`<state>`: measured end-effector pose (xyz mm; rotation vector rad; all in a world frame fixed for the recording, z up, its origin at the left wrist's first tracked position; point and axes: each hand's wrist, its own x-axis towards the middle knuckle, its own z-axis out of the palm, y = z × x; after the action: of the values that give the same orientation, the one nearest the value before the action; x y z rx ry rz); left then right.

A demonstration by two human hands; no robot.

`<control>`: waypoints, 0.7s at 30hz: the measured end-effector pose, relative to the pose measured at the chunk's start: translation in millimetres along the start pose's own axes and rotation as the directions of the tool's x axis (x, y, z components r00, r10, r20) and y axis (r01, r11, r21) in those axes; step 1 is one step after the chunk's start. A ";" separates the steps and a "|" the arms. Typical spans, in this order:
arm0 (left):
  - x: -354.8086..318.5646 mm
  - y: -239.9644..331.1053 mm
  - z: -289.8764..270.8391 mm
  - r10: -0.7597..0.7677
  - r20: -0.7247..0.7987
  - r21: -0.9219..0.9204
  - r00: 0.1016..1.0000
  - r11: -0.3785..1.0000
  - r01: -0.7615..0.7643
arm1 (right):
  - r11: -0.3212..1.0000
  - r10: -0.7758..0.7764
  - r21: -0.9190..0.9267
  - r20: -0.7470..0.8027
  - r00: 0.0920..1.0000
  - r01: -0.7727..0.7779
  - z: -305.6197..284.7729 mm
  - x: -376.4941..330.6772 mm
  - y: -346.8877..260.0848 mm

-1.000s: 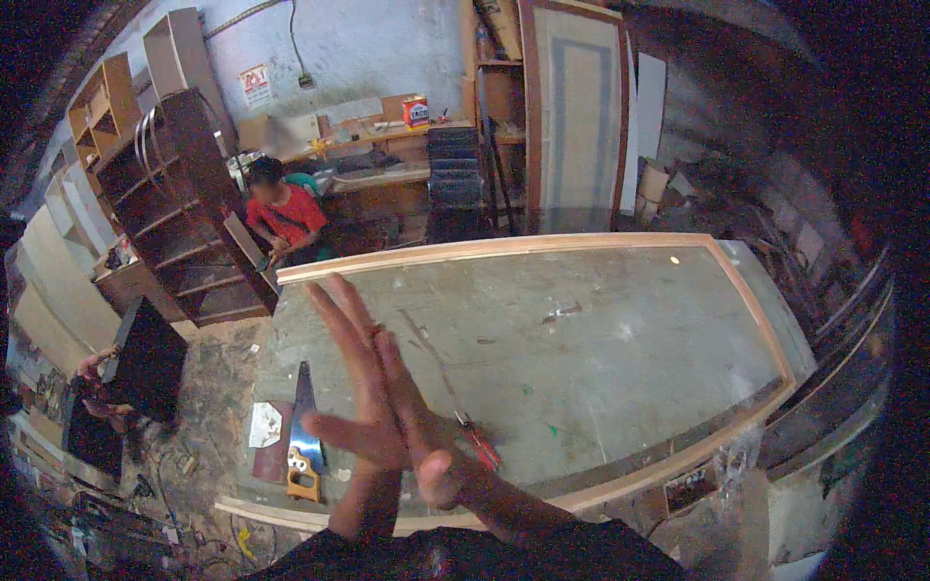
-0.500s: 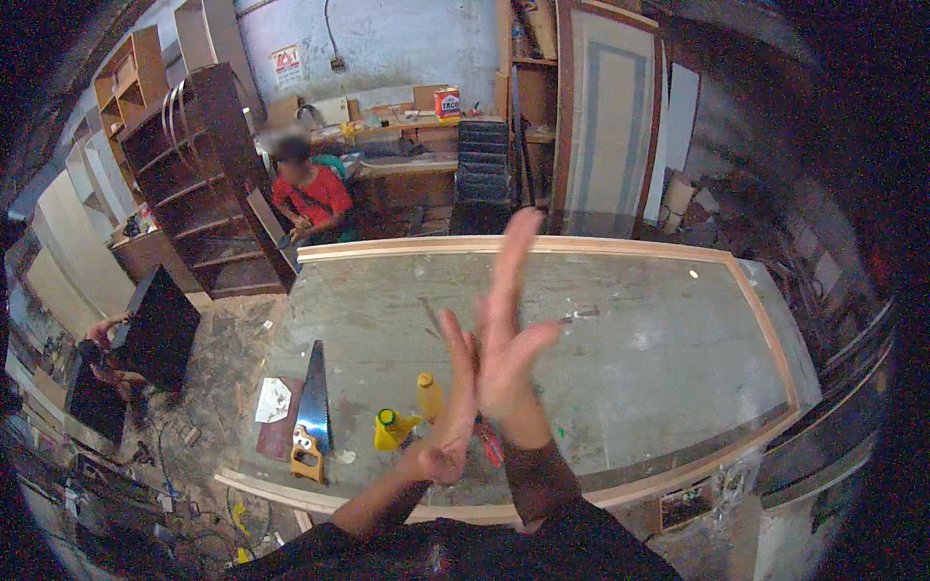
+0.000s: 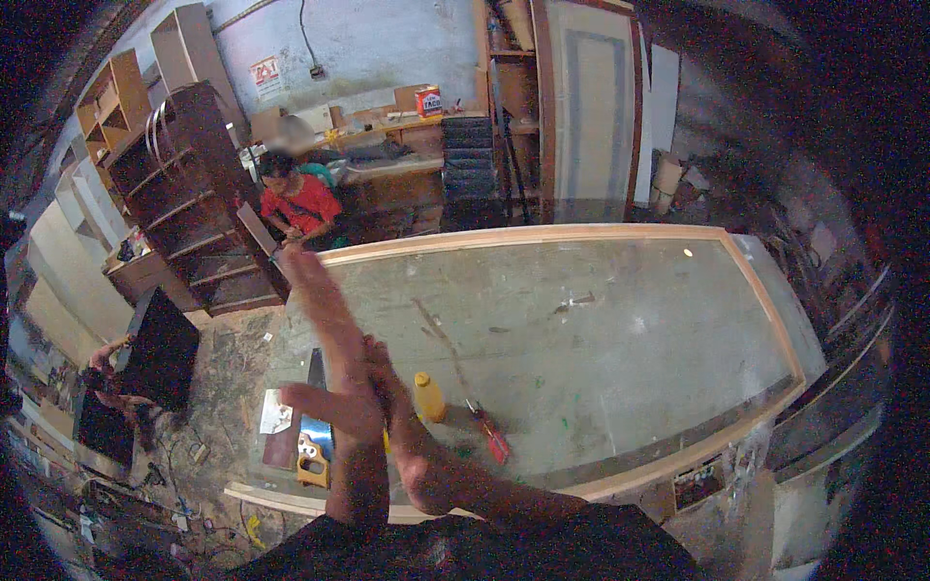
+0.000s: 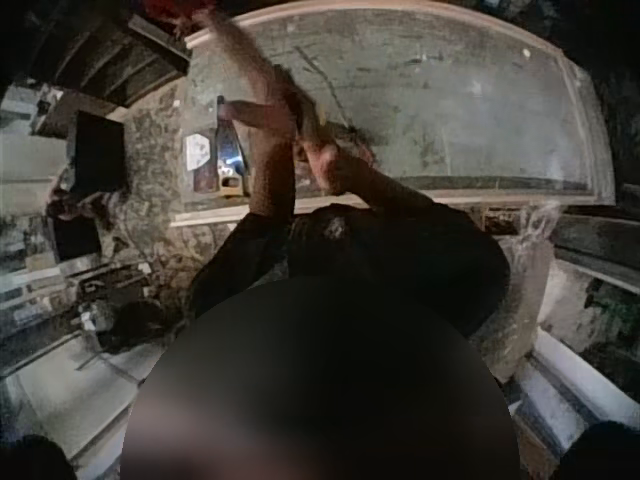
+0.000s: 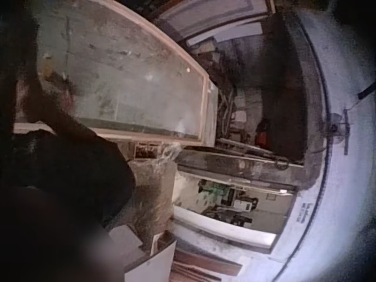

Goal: The person removes a green cap from a clear plastic bottle, then picks up a yellow plastic bottle and pours its orange liquid into the clear bottle. They place the bottles on the table, wipe their hands with a yellow cloth, and rub their hands together.

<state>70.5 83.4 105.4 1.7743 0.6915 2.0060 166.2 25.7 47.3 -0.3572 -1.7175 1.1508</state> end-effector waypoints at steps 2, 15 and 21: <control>-16.2 1.8 1.8 -0.096 0.163 0.032 0.982 0.995 0.092 | 0.991 0.081 0.114 -0.098 0.992 -0.070 1.3 -4.7 -0.4; -47.7 -28.1 8.5 -0.235 0.100 -0.179 0.967 0.952 0.250 | 0.996 0.074 -0.041 -0.013 0.997 -0.075 0.1 -34.5 24.2; -48.8 -21.1 2.7 0.029 0.316 -0.287 0.948 0.956 0.066 | 0.995 -0.005 -0.099 -0.140 0.990 -0.009 18.1 -41.2 18.5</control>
<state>78.9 72.7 53.8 1.8352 0.2885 1.6513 164.9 -2.7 7.8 -0.4906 -1.6543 1.0193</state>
